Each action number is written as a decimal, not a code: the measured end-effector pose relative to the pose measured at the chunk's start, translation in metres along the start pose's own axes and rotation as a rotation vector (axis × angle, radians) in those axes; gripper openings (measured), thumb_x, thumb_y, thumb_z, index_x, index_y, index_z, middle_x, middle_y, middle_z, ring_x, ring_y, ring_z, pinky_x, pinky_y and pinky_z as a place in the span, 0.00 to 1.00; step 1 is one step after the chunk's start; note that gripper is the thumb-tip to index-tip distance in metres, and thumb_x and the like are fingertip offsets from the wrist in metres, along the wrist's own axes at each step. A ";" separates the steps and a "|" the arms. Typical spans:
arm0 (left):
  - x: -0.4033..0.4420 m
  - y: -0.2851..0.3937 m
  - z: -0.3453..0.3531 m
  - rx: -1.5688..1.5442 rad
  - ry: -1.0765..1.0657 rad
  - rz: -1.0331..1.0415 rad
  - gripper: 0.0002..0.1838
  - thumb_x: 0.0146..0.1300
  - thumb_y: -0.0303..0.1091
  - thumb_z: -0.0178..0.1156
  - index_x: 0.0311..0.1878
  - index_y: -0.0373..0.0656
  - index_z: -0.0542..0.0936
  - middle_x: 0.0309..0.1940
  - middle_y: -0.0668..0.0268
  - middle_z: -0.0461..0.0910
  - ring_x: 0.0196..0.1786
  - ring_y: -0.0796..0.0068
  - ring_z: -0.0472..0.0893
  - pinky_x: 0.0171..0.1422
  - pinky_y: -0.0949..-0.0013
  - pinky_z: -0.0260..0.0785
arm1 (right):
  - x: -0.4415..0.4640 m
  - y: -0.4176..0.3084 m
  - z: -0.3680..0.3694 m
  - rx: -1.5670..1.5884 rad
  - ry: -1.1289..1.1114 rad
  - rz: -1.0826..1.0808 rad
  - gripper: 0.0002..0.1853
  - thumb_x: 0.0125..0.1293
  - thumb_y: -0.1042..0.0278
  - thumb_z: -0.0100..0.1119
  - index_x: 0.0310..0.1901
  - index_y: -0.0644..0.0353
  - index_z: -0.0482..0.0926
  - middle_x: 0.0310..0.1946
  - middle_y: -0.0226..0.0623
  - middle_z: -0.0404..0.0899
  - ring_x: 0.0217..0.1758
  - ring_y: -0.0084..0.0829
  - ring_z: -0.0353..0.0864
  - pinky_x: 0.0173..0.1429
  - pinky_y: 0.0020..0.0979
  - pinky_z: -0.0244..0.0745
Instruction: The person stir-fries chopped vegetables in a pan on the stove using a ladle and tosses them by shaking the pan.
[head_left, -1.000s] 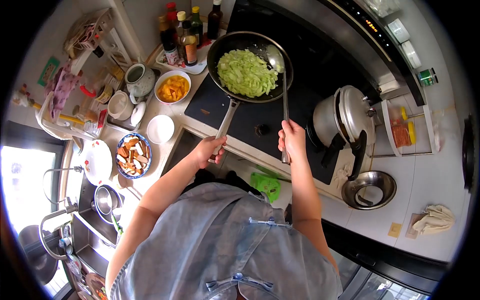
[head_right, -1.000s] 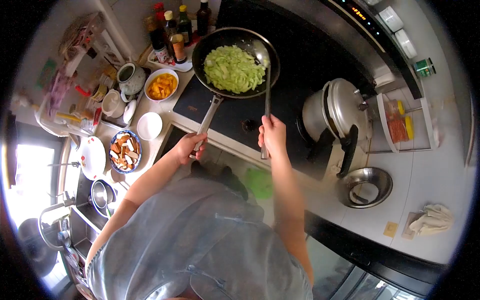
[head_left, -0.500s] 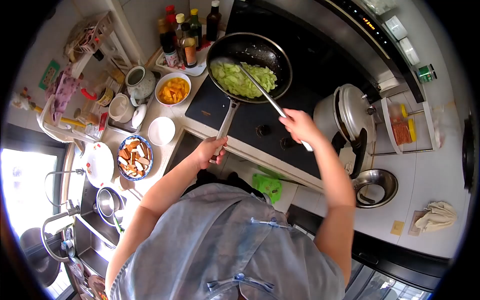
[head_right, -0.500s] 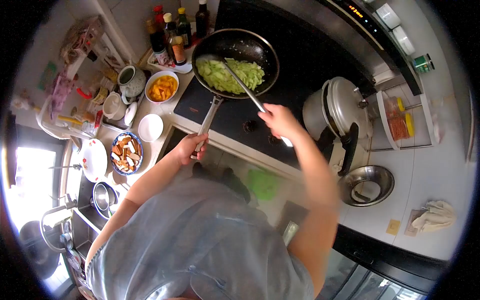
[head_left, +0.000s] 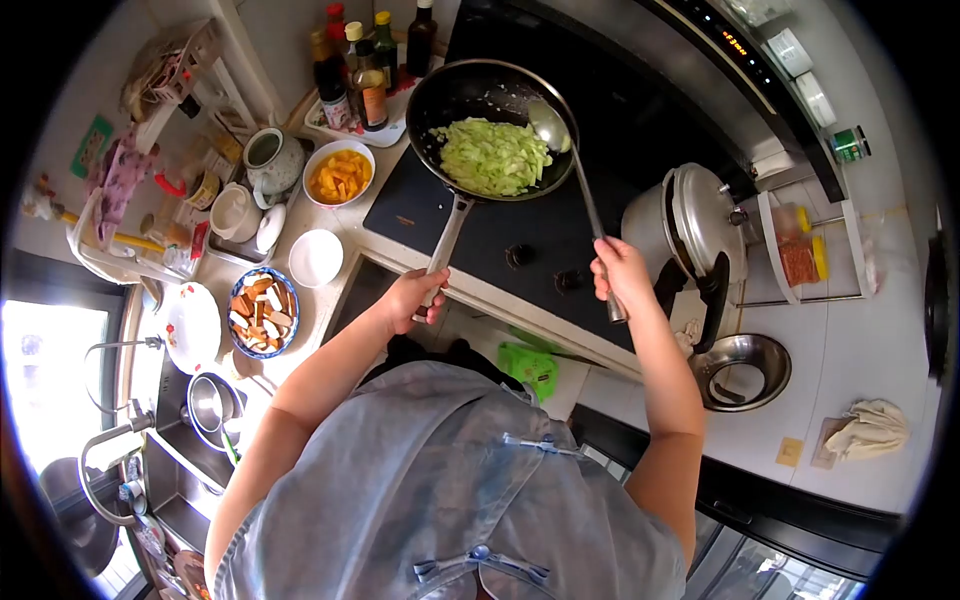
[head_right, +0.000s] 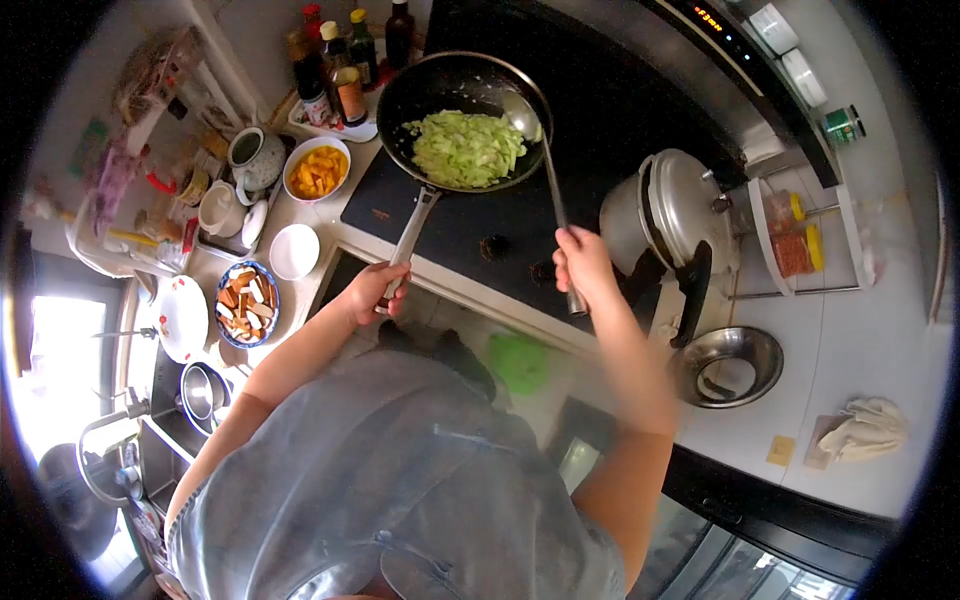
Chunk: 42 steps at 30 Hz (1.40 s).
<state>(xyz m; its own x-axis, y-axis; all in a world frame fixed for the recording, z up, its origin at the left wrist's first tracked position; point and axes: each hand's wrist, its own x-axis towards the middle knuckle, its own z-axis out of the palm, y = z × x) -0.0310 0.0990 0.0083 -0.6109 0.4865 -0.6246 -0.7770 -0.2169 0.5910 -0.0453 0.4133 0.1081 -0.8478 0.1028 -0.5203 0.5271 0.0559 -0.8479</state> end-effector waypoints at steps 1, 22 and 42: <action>-0.001 0.000 0.000 0.000 0.001 0.001 0.15 0.65 0.45 0.53 0.34 0.42 0.67 0.18 0.69 0.66 0.13 0.75 0.65 0.18 0.73 0.57 | -0.006 0.002 0.005 0.079 -0.030 0.047 0.11 0.69 0.61 0.48 0.44 0.59 0.69 0.17 0.28 0.65 0.10 0.18 0.60 0.12 0.22 0.56; 0.002 -0.003 -0.003 0.001 0.022 0.019 0.16 0.64 0.46 0.54 0.34 0.42 0.68 0.18 0.69 0.67 0.13 0.75 0.65 0.18 0.74 0.58 | -0.054 -0.013 -0.002 -0.208 -0.242 0.032 0.11 0.69 0.66 0.46 0.47 0.62 0.71 0.17 0.27 0.65 0.08 0.15 0.59 0.10 0.20 0.56; -0.002 0.000 0.002 0.006 0.030 0.013 0.15 0.65 0.45 0.53 0.34 0.42 0.68 0.18 0.69 0.66 0.13 0.75 0.65 0.17 0.73 0.56 | -0.030 -0.016 -0.022 -0.407 -0.083 -0.030 0.08 0.67 0.67 0.48 0.34 0.62 0.69 0.15 0.26 0.64 0.07 0.17 0.60 0.10 0.23 0.55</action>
<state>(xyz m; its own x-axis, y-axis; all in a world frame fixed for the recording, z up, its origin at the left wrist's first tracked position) -0.0296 0.0996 0.0102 -0.6256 0.4581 -0.6315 -0.7678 -0.2180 0.6025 -0.0268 0.4312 0.1397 -0.8559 0.0160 -0.5168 0.4683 0.4478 -0.7617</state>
